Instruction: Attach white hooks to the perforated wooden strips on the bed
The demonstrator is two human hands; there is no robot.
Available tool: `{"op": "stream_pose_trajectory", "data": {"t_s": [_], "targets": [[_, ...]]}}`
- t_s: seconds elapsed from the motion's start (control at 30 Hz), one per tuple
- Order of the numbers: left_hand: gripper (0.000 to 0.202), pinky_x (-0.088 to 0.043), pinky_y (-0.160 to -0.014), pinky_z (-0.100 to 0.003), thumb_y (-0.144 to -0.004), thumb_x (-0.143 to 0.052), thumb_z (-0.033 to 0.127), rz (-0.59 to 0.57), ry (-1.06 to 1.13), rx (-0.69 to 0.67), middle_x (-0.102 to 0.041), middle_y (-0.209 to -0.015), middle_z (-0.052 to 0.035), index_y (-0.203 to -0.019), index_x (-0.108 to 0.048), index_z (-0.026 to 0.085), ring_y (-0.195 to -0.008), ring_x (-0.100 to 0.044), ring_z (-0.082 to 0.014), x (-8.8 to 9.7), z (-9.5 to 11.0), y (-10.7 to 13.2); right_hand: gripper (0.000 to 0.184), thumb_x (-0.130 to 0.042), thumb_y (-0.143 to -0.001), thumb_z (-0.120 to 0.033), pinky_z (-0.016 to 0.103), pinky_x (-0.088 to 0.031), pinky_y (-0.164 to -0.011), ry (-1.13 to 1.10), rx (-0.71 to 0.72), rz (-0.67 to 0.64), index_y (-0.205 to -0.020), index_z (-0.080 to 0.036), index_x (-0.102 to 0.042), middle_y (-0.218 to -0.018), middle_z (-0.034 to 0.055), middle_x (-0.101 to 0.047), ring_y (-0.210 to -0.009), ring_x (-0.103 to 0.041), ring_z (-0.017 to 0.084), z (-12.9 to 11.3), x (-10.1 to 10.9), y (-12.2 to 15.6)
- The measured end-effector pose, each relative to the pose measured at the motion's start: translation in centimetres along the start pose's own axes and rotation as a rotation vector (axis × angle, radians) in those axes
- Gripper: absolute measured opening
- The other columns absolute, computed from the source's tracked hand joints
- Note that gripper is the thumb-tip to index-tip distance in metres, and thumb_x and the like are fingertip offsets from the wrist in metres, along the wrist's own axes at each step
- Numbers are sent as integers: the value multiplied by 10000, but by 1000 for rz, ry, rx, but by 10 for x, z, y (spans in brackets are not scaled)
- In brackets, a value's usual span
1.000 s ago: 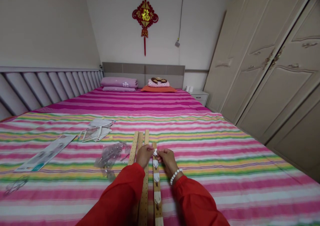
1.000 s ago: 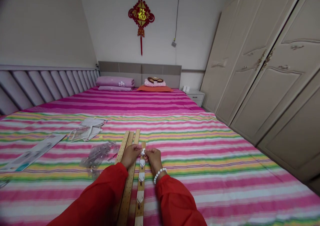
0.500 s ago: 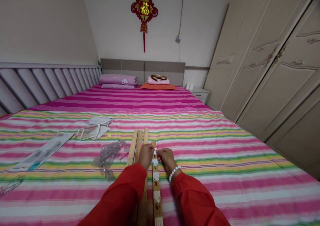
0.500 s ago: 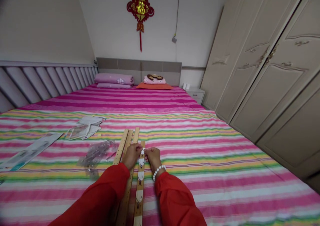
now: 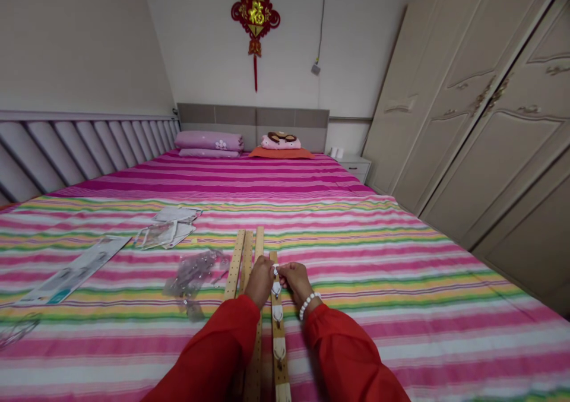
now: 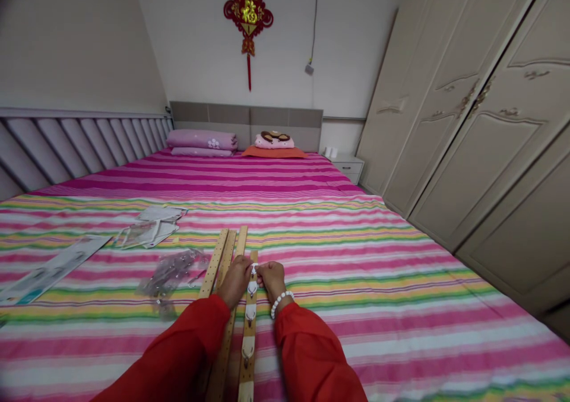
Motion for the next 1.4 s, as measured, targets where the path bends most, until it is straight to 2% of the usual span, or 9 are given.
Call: {"op": "stream_pose_trajectory", "data": {"t_s": [0.2, 0.37, 0.47, 0.67, 1.03, 1.2, 1.4], "targets": [[265, -423, -847, -303, -809, -422, 25, -77, -92, -20, -595, -944, -83, -826, -659, 143, -930, -541, -186, 0, 13, 8, 275, -695, -638, -160, 178, -303, -311, 9, 9, -10, -430, -192, -518, -300, -41, -485, -280, -402, 75, 5, -1, -4], [214, -375, -886, -374, -882, -485, 182, -142, -284, 25, -636, -1087, -94, -976, -678, 189, -1070, -519, -248, 11, 18, 14, 270, -691, -625, -164, 178, -291, -305, 10, 6, -8, -420, -192, -518, -286, -42, -477, -268, -382, 71, 6, -1, -6], [235, -349, -888, -399, -881, -510, 207, -131, -337, 36, -653, -1106, -76, -1057, -664, 225, -1103, -509, -260, 19, 20, 17, 264, -692, -618, -166, 179, -290, -311, -1, 9, -1, -432, -196, -506, -287, -49, -477, -274, -388, 72, 5, -1, -4], [129, -311, -879, -409, -830, -590, 208, -59, -308, 104, -704, -980, -56, -895, -701, 220, -1049, -542, -253, 27, 15, 20, 233, -688, -600, -180, 179, -296, -329, -28, 28, 10, -458, -196, -504, -295, -60, -482, -287, -389, 66, 6, 0, -1], [192, -294, -851, -404, -846, -559, 180, -61, -219, 101, -706, -1022, -47, -936, -715, 247, -1041, -534, -248, 23, 12, 20, 230, -737, -536, -274, 189, -304, -343, -68, 50, 11, -512, -182, -527, -336, -63, -501, -320, -412, 69, 10, 3, -2], [211, -291, -842, -404, -869, -526, 191, -113, -233, 93, -697, -1021, -45, -911, -720, 261, -1045, -517, -249, 20, 15, 20, 247, -739, -541, -277, 189, -299, -335, -57, 51, 17, -502, -188, -511, -333, -66, -494, -310, -399, 66, 8, 3, 0], [274, -299, -838, -418, -895, -454, 164, -190, -370, -23, -665, -1052, -95, -1023, -688, 227, -1041, -492, -263, 11, 22, 21, 254, -708, -598, -243, 186, -263, -309, 4, 36, 33, -474, -196, -491, -326, -63, -487, -287, -395, 68, 7, 2, 0]]}}
Point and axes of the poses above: each hand's wrist, its own y-axis away from the middle knuckle, its own x-axis out of the back of the hand, z = x × y, the point moved 10 cm from there along -y, towards the middle knuckle
